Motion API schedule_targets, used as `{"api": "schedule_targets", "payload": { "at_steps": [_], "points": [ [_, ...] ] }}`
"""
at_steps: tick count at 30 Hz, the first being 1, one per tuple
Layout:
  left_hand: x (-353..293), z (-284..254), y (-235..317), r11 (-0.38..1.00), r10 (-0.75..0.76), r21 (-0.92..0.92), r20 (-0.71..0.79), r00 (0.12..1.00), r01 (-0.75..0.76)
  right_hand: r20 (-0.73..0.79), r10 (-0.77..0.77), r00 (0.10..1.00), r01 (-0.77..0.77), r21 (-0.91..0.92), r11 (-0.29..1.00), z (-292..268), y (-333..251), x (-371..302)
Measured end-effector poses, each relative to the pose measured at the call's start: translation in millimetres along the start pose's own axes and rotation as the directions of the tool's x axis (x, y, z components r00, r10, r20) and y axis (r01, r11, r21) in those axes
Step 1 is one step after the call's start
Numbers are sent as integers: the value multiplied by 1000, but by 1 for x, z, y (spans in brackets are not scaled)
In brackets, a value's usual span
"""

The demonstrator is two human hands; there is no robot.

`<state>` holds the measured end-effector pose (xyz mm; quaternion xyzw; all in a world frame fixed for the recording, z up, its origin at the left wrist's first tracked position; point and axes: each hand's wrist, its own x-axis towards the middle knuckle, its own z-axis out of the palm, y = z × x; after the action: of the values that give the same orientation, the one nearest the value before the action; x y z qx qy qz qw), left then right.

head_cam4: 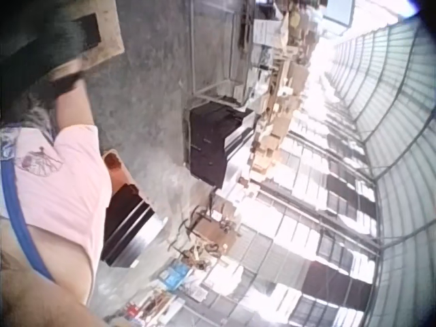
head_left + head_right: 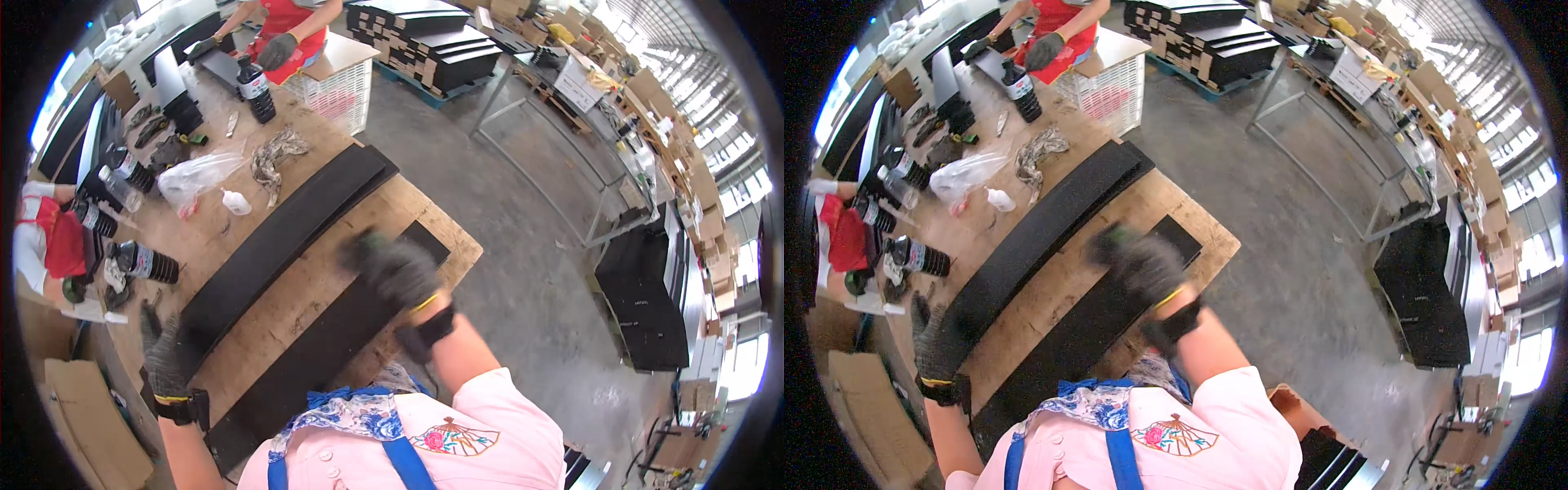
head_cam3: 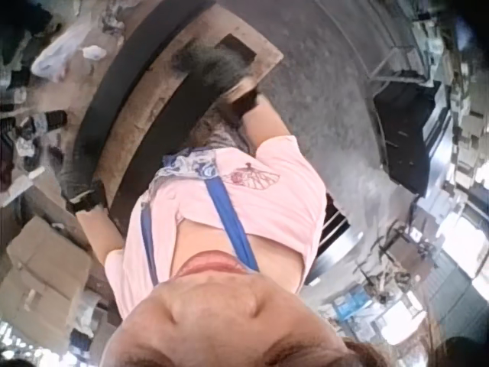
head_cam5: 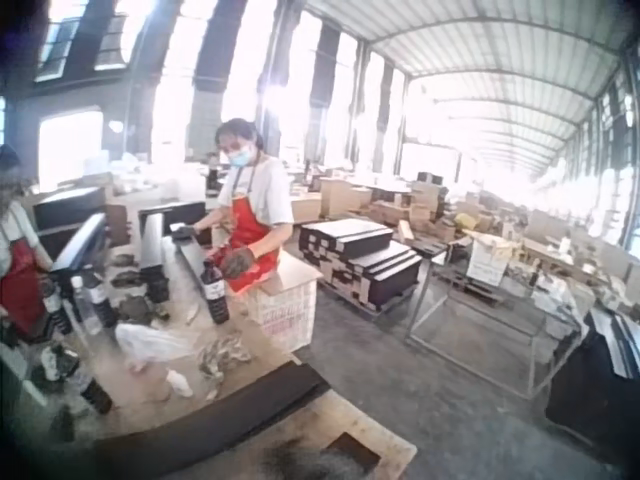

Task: Cleaning or applying finishing solution to black furniture panels using a cloth and bottle.

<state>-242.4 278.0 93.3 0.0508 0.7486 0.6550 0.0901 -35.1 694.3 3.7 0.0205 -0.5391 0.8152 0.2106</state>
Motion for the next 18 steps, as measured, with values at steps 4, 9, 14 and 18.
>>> {"api": "schedule_targets", "payload": {
  "at_steps": [4,9,14,18],
  "points": [
    [-79,65,34,946,140,259,212,967,-194,-639,-200,742,311,64,948,-178,-58,-16],
    [-139,154,30,617,243,504,608,756,-604,-322,25,946,134,460,878,-67,-79,8],
    [-136,255,53,507,18,477,827,562,-718,-248,128,960,-131,5,991,-13,-31,11],
    [-152,228,-52,119,383,701,621,684,-703,-110,383,917,-283,498,820,-34,-22,11]
  ]
}}
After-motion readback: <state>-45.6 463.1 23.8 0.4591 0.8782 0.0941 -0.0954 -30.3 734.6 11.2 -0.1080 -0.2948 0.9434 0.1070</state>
